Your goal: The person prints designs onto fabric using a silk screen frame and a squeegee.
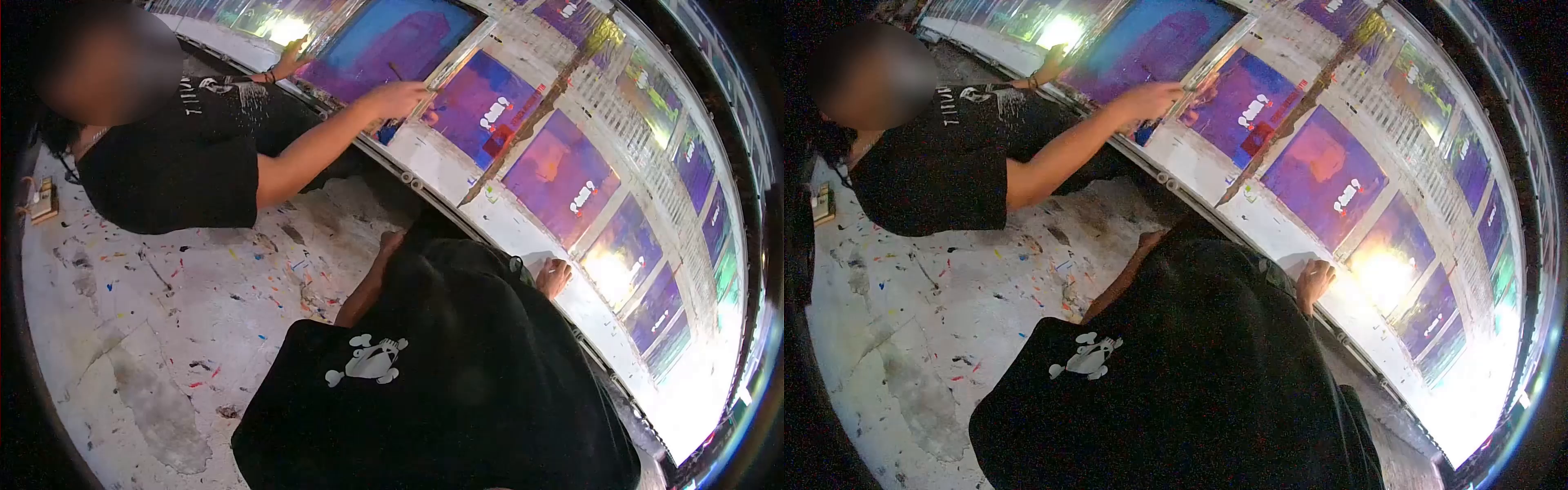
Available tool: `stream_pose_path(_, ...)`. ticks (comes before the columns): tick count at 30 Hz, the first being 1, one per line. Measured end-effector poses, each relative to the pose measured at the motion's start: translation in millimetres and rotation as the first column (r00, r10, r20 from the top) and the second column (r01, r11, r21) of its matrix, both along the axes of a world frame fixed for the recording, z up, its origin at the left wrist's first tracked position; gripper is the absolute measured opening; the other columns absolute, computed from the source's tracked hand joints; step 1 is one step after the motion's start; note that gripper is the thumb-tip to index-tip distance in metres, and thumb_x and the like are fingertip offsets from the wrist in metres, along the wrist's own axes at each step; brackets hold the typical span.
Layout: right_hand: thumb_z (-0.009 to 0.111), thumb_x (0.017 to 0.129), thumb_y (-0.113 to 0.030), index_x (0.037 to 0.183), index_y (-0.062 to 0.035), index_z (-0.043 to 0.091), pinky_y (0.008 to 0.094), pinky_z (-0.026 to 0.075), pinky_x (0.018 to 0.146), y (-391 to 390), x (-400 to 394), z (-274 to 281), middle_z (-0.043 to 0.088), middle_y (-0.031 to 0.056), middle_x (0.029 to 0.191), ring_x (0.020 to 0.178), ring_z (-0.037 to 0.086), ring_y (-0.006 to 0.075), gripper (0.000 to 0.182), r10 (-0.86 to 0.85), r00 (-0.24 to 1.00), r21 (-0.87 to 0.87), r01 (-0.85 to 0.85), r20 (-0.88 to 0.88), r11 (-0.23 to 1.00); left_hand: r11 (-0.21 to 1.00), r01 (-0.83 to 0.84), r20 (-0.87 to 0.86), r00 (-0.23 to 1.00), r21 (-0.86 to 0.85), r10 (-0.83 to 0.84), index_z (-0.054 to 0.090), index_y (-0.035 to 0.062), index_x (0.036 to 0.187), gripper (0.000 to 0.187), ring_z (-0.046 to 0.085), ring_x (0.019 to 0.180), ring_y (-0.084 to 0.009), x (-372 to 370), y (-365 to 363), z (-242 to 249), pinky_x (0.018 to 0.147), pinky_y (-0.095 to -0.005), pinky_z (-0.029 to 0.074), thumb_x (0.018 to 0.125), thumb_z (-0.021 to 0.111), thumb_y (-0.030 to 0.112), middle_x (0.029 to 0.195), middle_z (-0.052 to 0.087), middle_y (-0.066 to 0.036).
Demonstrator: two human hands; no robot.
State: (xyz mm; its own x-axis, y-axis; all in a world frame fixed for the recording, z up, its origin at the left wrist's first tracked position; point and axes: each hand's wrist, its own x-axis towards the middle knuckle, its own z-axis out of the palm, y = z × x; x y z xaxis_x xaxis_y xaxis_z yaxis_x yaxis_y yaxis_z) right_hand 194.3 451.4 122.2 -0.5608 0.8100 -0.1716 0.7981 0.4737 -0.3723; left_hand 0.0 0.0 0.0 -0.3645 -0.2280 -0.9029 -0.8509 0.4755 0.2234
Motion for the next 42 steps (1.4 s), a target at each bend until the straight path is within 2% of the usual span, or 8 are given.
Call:
stream_pose_path(6,0.062,0.092,-0.026,0.098,-0.0014,0.059,0.0501,0.039,0.091,-2,-1,0,0.055,0.0174,0.103,0.102,0.048,0.0355,0.025,0.000,1.000,0.004,0.000,-0.012,1.000,0.939,0.344,-0.229,0.912,-0.033,-0.342,0.072,-0.0021,0.104,0.053,0.067,0.097,-0.0379,-6,13,37,0.086,-0.0442,0.049,0.083,0.072,0.046,0.102,0.073,-0.019)
stream_pose_path(9,0.060,0.093,-0.028,0.098,-0.0005,0.059,0.0497,0.038,0.092,2,-2,-6,0.055,0.0180,0.105,0.103,0.048,0.0361,0.028,-0.005,0.999,0.032,0.003,0.045,0.999,0.968,0.238,-0.321,0.913,-0.085,-0.252,0.071,-0.0025,0.104,0.051,0.067,0.098,-0.0368,-3,21,32,0.087,-0.0438,0.049,0.083,0.072,0.044,0.097,0.072,-0.020)
stream_pose_path(11,0.058,0.094,-0.030,0.100,0.0002,0.059,0.0500,0.037,0.095,1,-2,-2,0.054,0.0184,0.106,0.104,0.047,0.0364,0.031,0.006,0.998,0.011,-0.007,0.064,1.000,0.974,-0.078,-0.666,0.741,-0.214,-0.087,0.069,0.0024,0.085,0.039,0.060,0.063,-0.0243,-11,22,12,0.066,-0.0422,0.049,0.092,0.069,0.041,0.066,0.061,-0.007)
stream_pose_path(15,0.058,0.094,-0.029,0.102,0.0006,0.059,0.0498,0.037,0.096,1,0,-6,0.053,0.0181,0.105,0.104,0.046,0.0361,0.031,0.005,0.999,0.037,-0.007,0.042,0.999,0.980,-0.081,-0.728,0.658,0.183,0.190,0.063,0.0001,0.086,0.033,0.063,0.066,-0.0193,-128,41,77,0.061,-0.0349,0.051,0.093,0.067,0.032,0.078,0.066,-0.011)
stream_pose_path(19,0.058,0.093,-0.029,0.100,0.0005,0.059,0.0498,0.037,0.094,0,-1,-5,0.053,0.0179,0.103,0.102,0.046,0.0361,0.030,0.006,1.000,0.053,-0.007,0.015,0.999,0.899,-0.389,-0.671,0.613,0.202,0.416,0.060,0.0037,0.081,0.021,0.058,0.058,-0.0116,-173,82,130,0.049,-0.0251,0.046,0.095,0.063,0.018,0.067,0.058,-0.002)
stream_pose_path(31,0.059,0.092,-0.028,0.097,-0.0001,0.058,0.0508,0.038,0.092,-2,-4,-3,0.053,0.0183,0.101,0.100,0.047,0.0370,0.029,-0.025,1.000,0.042,0.024,0.015,0.999,0.952,-0.303,-0.523,0.804,0.050,0.284,0.064,-0.0003,0.089,0.040,0.065,0.064,-0.0183,-44,60,76,0.055,-0.0338,0.049,0.088,0.071,0.039,0.073,0.067,-0.008)
stream_pose_path(38,0.059,0.092,-0.029,0.098,-0.0004,0.058,0.0510,0.038,0.093,-1,-3,-5,0.053,0.0186,0.105,0.103,0.047,0.0372,0.029,-0.023,0.999,0.043,0.022,0.024,0.999,0.986,-0.161,-0.373,0.918,-0.037,0.136,0.062,0.0030,0.103,0.025,0.058,0.063,-0.0146,-13,31,73,0.053,-0.0322,0.046,0.096,0.066,0.026,0.081,0.064,-0.007)
stream_pose_path(42,0.059,0.092,-0.030,0.097,-0.0007,0.058,0.0510,0.038,0.093,-2,-2,-4,0.052,0.0189,0.103,0.102,0.047,0.0373,0.029,0.001,1.000,0.082,0.000,-0.005,0.997,0.986,0.067,-0.333,0.936,-0.155,-0.116,0.072,0.0025,0.094,0.035,0.069,0.086,-0.0304,13,3,21,0.080,-0.0408,0.053,0.084,0.073,0.036,0.091,0.072,-0.017)
